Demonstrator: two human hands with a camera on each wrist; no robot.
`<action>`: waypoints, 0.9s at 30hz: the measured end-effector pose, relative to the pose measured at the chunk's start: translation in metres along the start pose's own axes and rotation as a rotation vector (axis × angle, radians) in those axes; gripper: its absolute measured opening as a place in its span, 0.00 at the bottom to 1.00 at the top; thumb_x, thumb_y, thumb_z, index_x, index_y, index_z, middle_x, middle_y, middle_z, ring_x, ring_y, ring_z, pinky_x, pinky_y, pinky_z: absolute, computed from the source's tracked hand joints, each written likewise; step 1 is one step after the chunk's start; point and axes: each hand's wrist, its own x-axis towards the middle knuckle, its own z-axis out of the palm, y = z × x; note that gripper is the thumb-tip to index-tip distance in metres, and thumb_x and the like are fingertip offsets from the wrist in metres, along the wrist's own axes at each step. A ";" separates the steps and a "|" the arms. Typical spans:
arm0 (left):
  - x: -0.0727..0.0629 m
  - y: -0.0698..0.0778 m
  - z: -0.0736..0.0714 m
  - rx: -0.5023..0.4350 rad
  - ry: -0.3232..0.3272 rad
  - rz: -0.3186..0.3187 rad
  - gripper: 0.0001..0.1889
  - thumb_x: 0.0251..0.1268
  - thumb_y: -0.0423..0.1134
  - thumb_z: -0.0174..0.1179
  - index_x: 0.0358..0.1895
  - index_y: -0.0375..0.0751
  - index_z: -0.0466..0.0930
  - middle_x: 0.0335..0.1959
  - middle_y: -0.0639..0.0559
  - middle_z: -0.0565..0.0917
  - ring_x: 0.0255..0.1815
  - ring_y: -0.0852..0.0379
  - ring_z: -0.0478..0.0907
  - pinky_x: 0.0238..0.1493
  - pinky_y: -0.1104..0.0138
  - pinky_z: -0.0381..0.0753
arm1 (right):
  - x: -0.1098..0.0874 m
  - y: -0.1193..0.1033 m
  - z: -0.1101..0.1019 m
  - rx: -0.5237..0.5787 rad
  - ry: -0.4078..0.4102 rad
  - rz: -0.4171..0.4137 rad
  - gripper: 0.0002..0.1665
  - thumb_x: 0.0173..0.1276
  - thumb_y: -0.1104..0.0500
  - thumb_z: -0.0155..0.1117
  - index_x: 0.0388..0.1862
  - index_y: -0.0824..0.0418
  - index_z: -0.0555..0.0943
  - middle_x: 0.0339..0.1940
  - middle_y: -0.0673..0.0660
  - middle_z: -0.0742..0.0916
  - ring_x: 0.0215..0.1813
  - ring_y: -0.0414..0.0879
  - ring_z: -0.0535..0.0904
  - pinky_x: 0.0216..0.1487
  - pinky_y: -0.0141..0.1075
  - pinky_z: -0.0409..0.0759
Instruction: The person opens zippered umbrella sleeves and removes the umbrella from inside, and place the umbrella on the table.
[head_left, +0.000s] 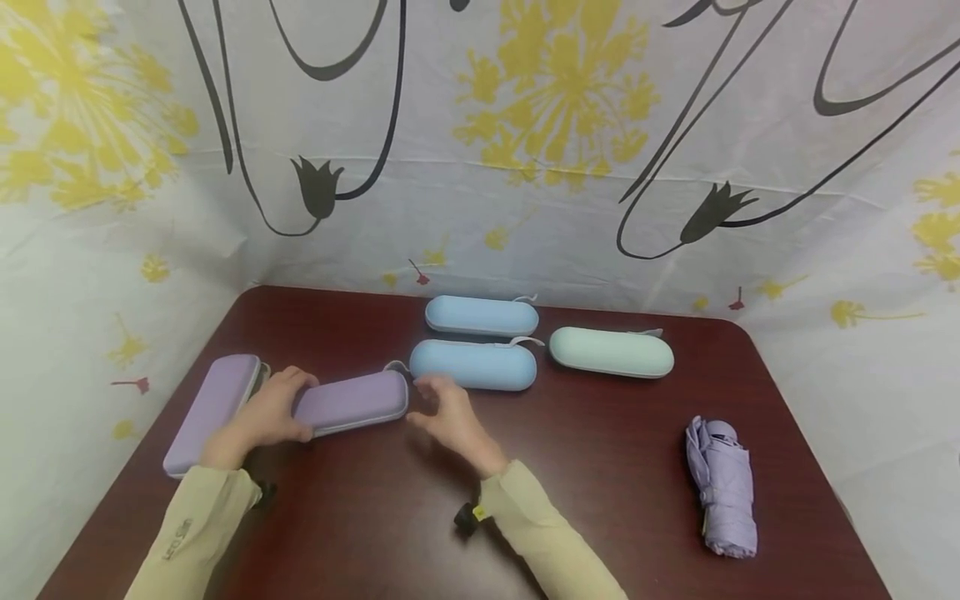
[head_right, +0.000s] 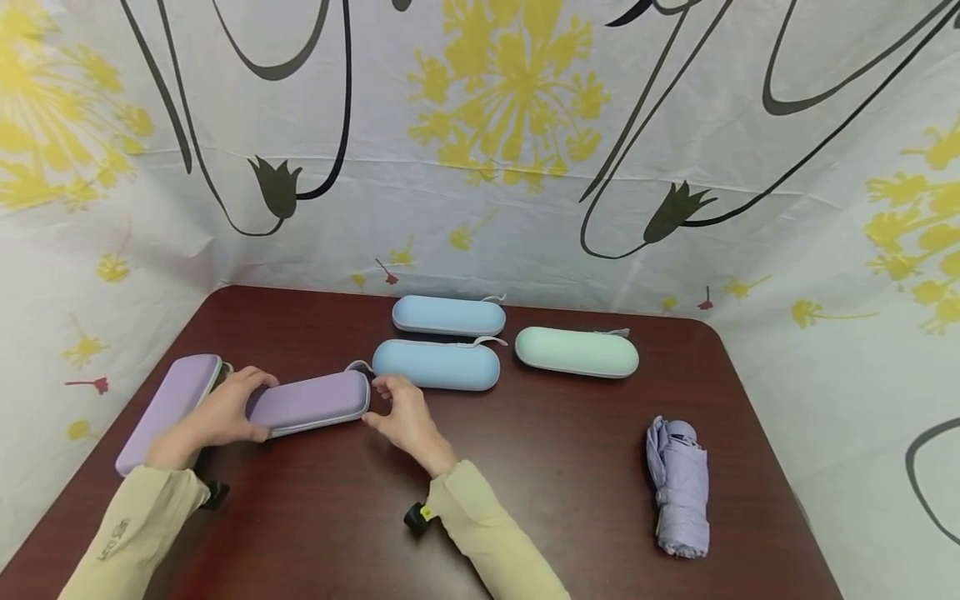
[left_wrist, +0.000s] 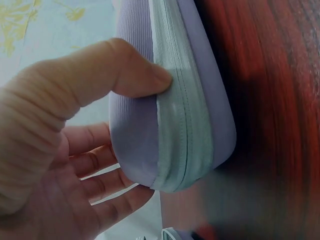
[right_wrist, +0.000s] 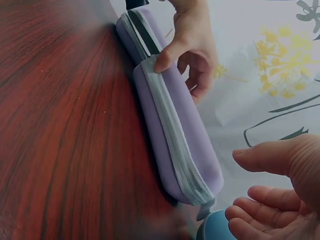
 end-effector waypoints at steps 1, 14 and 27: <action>-0.001 0.002 0.000 -0.004 -0.001 0.004 0.32 0.22 0.35 0.71 0.43 0.28 0.75 0.40 0.40 0.76 0.44 0.40 0.71 0.48 0.49 0.70 | 0.000 0.000 0.001 0.002 -0.006 -0.003 0.27 0.50 0.67 0.72 0.50 0.72 0.75 0.44 0.64 0.81 0.46 0.55 0.79 0.49 0.39 0.78; -0.002 0.020 0.009 -0.032 -0.021 0.061 0.32 0.20 0.32 0.71 0.43 0.30 0.75 0.41 0.43 0.76 0.45 0.44 0.72 0.48 0.51 0.73 | -0.004 0.006 0.002 -0.079 -0.074 0.026 0.34 0.46 0.63 0.76 0.53 0.72 0.76 0.47 0.63 0.81 0.47 0.54 0.78 0.49 0.37 0.77; 0.010 0.031 0.024 -0.065 -0.026 0.101 0.33 0.19 0.34 0.71 0.43 0.34 0.76 0.41 0.47 0.76 0.43 0.49 0.71 0.44 0.55 0.74 | -0.011 0.017 -0.017 -0.199 -0.100 -0.065 0.36 0.44 0.61 0.77 0.53 0.72 0.75 0.48 0.63 0.80 0.47 0.52 0.76 0.49 0.39 0.76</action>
